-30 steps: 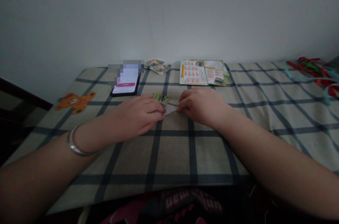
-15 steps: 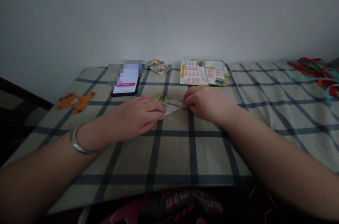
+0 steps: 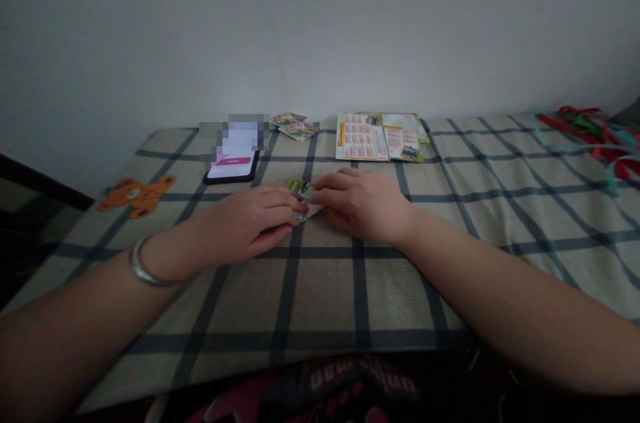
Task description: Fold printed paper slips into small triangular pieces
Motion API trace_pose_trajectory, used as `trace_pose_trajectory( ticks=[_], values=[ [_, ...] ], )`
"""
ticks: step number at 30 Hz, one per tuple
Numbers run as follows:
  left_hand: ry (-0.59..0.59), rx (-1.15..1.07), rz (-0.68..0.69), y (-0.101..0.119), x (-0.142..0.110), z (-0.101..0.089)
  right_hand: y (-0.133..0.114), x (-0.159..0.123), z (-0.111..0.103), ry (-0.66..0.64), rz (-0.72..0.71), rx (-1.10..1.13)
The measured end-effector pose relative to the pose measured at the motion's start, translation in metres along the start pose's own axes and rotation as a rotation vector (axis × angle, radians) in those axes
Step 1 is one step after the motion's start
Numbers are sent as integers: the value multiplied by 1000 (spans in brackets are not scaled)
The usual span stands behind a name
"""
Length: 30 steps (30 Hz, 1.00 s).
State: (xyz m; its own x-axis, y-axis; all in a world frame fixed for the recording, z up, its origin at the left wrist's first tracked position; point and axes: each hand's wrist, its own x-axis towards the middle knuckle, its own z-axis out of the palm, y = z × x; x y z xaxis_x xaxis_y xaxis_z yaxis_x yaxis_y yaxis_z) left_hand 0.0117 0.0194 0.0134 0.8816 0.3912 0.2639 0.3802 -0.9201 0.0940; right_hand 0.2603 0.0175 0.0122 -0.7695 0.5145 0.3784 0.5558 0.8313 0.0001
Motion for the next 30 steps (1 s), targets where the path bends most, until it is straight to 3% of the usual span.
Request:
trace_pose_trajectory(
  ticks=[9, 16, 25, 30],
  values=[
    [29, -67, -35, -6, -1, 2, 12, -2, 2, -39, 146, 135],
    [48, -56, -63, -5, -1, 1, 14, -3, 0, 4, 115, 107],
    [94, 84, -41, -3, 2, 4, -8, 1, -3, 198, 58, 208],
    [118, 178, -46, 1, 4, 3, -17, 5, -2, 169, 41, 214]
  ],
)
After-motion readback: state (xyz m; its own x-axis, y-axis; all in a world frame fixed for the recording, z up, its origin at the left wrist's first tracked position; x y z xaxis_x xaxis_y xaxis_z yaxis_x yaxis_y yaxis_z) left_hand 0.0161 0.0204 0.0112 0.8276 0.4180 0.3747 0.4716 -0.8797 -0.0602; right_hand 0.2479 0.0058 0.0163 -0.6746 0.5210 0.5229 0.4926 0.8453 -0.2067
